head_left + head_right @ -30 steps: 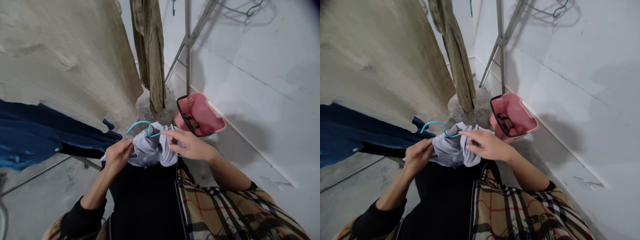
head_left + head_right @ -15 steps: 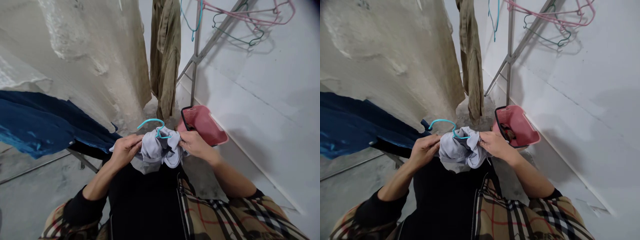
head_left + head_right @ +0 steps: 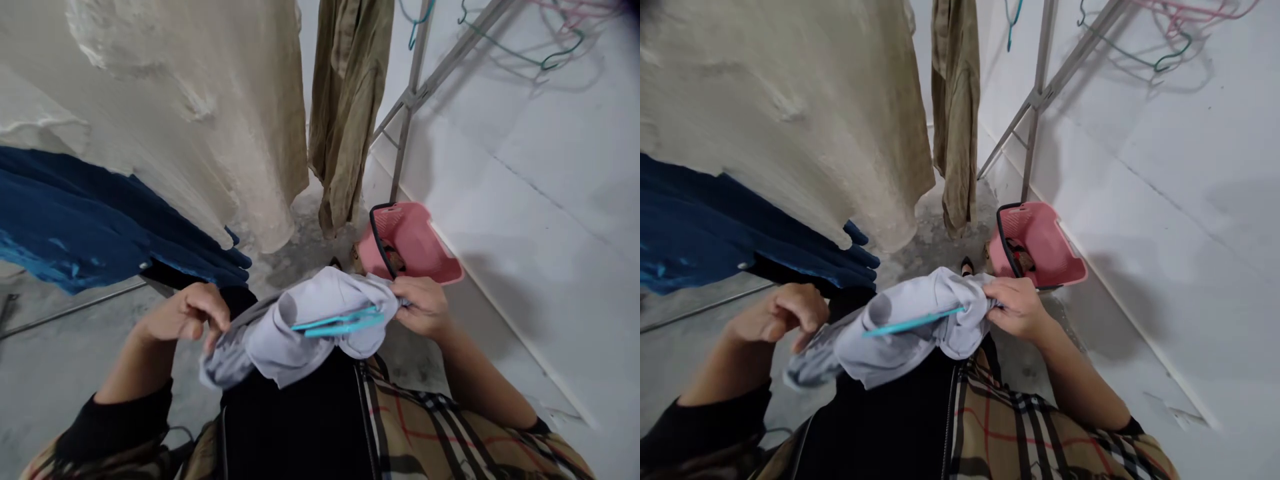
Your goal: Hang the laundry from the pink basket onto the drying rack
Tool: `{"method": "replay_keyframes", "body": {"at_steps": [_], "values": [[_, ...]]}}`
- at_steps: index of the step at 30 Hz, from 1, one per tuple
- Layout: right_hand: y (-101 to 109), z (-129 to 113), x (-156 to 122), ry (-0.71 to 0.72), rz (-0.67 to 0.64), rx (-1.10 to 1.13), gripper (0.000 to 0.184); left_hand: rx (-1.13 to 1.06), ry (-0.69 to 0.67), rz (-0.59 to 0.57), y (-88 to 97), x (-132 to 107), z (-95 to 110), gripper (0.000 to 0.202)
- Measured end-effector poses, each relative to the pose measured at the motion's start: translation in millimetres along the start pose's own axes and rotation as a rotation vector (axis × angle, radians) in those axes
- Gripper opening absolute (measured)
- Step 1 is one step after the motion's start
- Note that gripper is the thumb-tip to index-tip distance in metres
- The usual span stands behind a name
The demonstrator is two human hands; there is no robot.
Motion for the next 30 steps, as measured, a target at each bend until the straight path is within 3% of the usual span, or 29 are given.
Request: {"method": "replay_keyframes", "body": {"at_steps": [1, 2, 4, 8, 12, 15, 19, 25, 30], "values": [[-3, -6, -1, 0.034, 0.001, 0.017, 0.008, -0.079, 0.086, -0.154, -8.1, 3, -2, 0.059], [-6, -12, -1, 0.06, -0.007, 0.027, 0.009, -0.143, 0.191, -0.191, -17.1, 9, -4, 0.058], [-10, -22, -1, 0.101, -0.039, 0.046, 0.016, -0.195, 0.368, -0.112, -40.4, 23, -11, 0.055], [-11, -35, 2, 0.144, -0.122, 0.097, 0.027, -0.276, 0.627, -0.163, -105.0, 46, -31, 0.055], [-6, -38, 3, 0.166, -0.167, 0.107, 0.028, -0.665, 0.886, -0.229, -157.0, 52, -50, 0.059], [-5, -38, 2, 0.154, -0.164, 0.115, 0.028, -0.964, 1.038, -0.225, -178.9, 54, -60, 0.062], [-6, -37, 2, 0.135, -0.174, 0.122, 0.029, -1.102, 1.076, -0.216, -176.1, 61, -65, 0.073], [-7, -35, 2, 0.128, -0.15, 0.148, 0.021, -1.188, 0.834, -0.176, -138.1, 74, -59, 0.066], [-7, -35, 5, 0.14, -0.139, 0.152, 0.016, -1.172, 0.711, -0.128, -128.4, 76, -57, 0.073]]}}
Point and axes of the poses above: each hand's wrist, its own x-axis towards the middle knuckle, its own y-axis out of the back of the hand, z = x × y, the point moved 3 cm from there along x, towards the middle knuckle, and after that the axes turned 8 degrees about z, right-handed, at the moved point
